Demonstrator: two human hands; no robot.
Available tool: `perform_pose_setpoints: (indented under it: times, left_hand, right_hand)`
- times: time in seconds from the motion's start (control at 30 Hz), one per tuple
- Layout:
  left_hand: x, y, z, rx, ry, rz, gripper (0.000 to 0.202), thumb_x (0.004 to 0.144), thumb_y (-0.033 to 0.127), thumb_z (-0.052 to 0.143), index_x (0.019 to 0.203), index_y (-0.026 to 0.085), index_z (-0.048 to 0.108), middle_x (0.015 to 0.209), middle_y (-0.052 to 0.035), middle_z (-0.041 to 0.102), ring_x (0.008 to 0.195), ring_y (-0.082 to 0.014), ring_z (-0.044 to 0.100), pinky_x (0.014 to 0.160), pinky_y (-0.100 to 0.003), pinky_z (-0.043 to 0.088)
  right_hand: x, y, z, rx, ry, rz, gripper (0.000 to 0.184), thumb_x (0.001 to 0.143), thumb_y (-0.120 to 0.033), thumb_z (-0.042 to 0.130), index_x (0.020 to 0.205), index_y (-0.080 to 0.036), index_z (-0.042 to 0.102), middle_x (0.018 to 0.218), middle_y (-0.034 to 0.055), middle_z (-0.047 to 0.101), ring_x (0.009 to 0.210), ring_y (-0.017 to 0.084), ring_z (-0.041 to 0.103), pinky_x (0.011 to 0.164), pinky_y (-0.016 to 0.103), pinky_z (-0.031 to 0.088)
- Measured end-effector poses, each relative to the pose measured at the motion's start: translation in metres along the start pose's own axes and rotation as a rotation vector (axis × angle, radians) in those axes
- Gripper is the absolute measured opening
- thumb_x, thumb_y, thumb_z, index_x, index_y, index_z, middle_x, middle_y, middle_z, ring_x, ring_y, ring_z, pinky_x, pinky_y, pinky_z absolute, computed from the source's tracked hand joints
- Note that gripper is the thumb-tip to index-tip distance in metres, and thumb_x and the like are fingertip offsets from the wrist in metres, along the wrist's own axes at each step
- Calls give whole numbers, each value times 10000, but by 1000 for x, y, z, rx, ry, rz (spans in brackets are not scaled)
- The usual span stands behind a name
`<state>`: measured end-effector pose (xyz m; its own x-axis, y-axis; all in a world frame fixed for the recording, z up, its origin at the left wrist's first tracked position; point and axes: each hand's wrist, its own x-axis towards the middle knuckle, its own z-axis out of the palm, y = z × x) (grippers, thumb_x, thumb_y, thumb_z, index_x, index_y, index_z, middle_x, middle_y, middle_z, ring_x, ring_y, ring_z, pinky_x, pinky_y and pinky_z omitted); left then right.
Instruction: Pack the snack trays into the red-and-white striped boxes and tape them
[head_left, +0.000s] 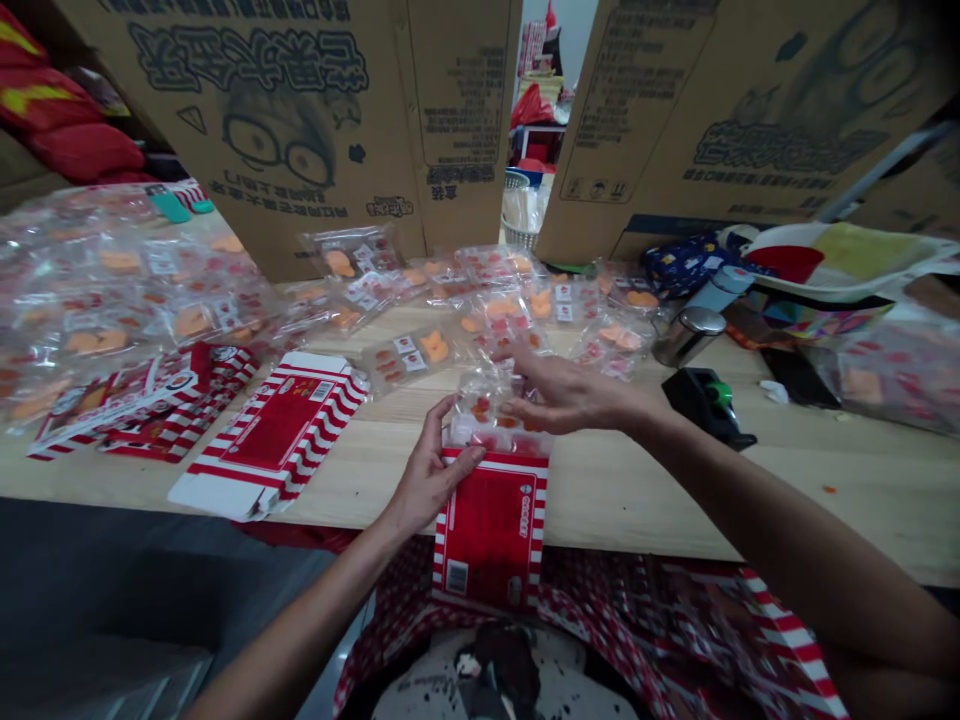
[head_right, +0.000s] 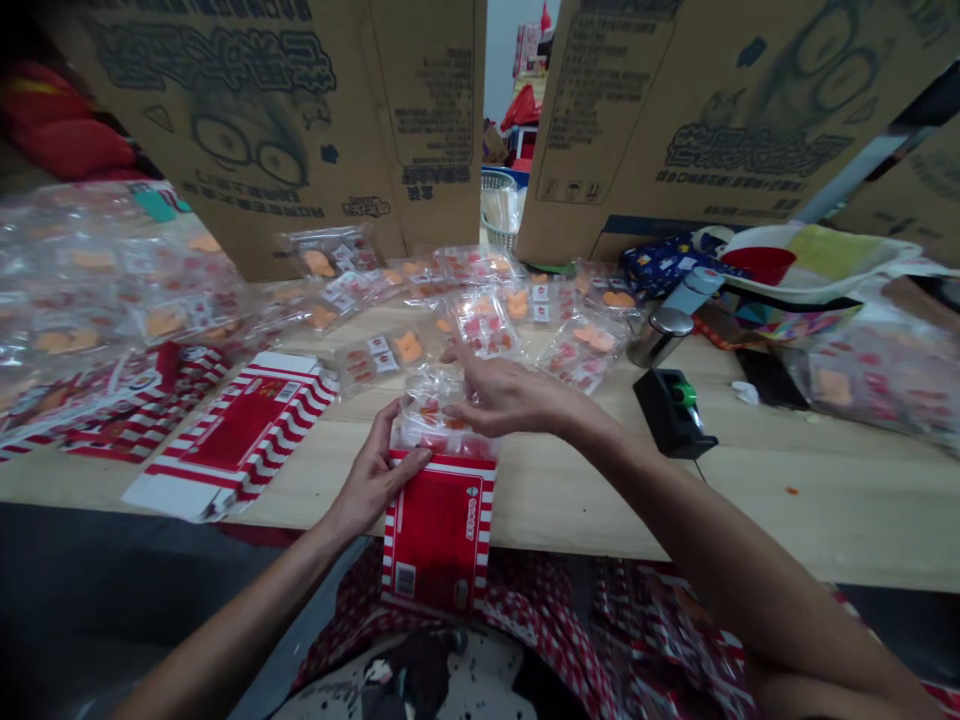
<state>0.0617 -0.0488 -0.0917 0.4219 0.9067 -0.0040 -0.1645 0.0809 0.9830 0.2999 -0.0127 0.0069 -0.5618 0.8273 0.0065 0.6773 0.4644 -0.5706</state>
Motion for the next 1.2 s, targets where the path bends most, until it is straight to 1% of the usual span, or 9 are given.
perform_pose_setpoints:
  times: [0.1, 0.3, 0.47, 0.63, 0.7, 0.8, 0.93, 1.03, 1.2]
  left_hand:
    - [-1, -1, -2, -51, 22, -47, 807, 794, 364, 820, 1465, 265, 381, 1483, -94, 512, 1291, -267, 551, 1084, -355, 441]
    - [4, 4, 8, -261, 131, -188, 594, 893, 666, 579, 1257, 199, 623, 1157, -89, 705, 1019, -244, 665, 915, -352, 521]
    - [8, 5, 11, -113, 177, -132, 435, 908, 559, 618, 1020, 147, 702, 1053, -82, 715, 963, -214, 646, 885, -302, 506]
    - [3, 4, 9, 202, 109, 65, 430, 968, 468, 551, 1320, 221, 558, 948, -13, 657, 765, -142, 569, 706, -236, 459]
    - [3, 6, 4, 397, 33, 171, 338, 981, 413, 540, 1232, 198, 607, 883, -4, 637, 741, -130, 546, 694, -225, 432]
    - [6, 12, -7, 614, -38, 226, 282, 993, 380, 517, 957, 148, 673, 800, -7, 626, 709, -118, 530, 672, -219, 404]
    - [9, 20, -24, 695, -78, 185, 293, 988, 395, 528, 1002, 144, 678, 743, 15, 610, 612, -99, 472, 575, -212, 356]
    - [10, 28, -29, 743, -178, 195, 298, 1007, 377, 494, 1030, 152, 688, 798, -1, 649, 662, -105, 517, 623, -216, 380]
    - [14, 42, -33, 873, -430, 149, 330, 957, 465, 589, 885, 155, 676, 756, 11, 615, 669, -111, 517, 629, -229, 363]
  right_hand:
    - [-9, 5, 13, 17, 196, -114, 185, 973, -233, 486, 1096, -175, 611, 855, 38, 674, 707, 152, 574, 665, 281, 414]
    - [-10, 3, 32, -49, -115, -160, 262, 918, -109, 515, 1062, -213, 708, 889, 46, 698, 899, 198, 603, 848, 346, 410]
    - [-13, 7, 44, -42, -51, -75, 219, 969, -205, 492, 882, -189, 692, 1049, 80, 662, 1107, 257, 544, 1007, 483, 326]
    - [-11, 19, 55, 157, -184, -16, 276, 924, -209, 500, 664, -156, 577, 968, 60, 586, 851, 184, 560, 787, 344, 428]
    - [-11, 22, 56, 231, -208, -6, 296, 922, -209, 490, 635, -160, 550, 856, 39, 558, 711, 151, 531, 665, 298, 422]
    - [-23, 17, 59, 182, 83, 11, 197, 939, -184, 475, 840, -154, 643, 935, 72, 613, 771, 177, 592, 702, 316, 465]
    - [-58, 0, 73, -230, 580, -75, 301, 935, -124, 515, 1220, -133, 610, 1300, 203, 572, 1184, 306, 579, 954, 448, 463]
    - [-79, -5, 91, -488, 509, -119, 344, 925, -141, 556, 1264, -119, 613, 1439, 253, 487, 1270, 369, 523, 1042, 539, 399]
    - [-79, -9, 106, -404, 293, 57, 319, 968, -233, 526, 1247, -99, 600, 1423, 245, 499, 1250, 342, 525, 1023, 500, 433]
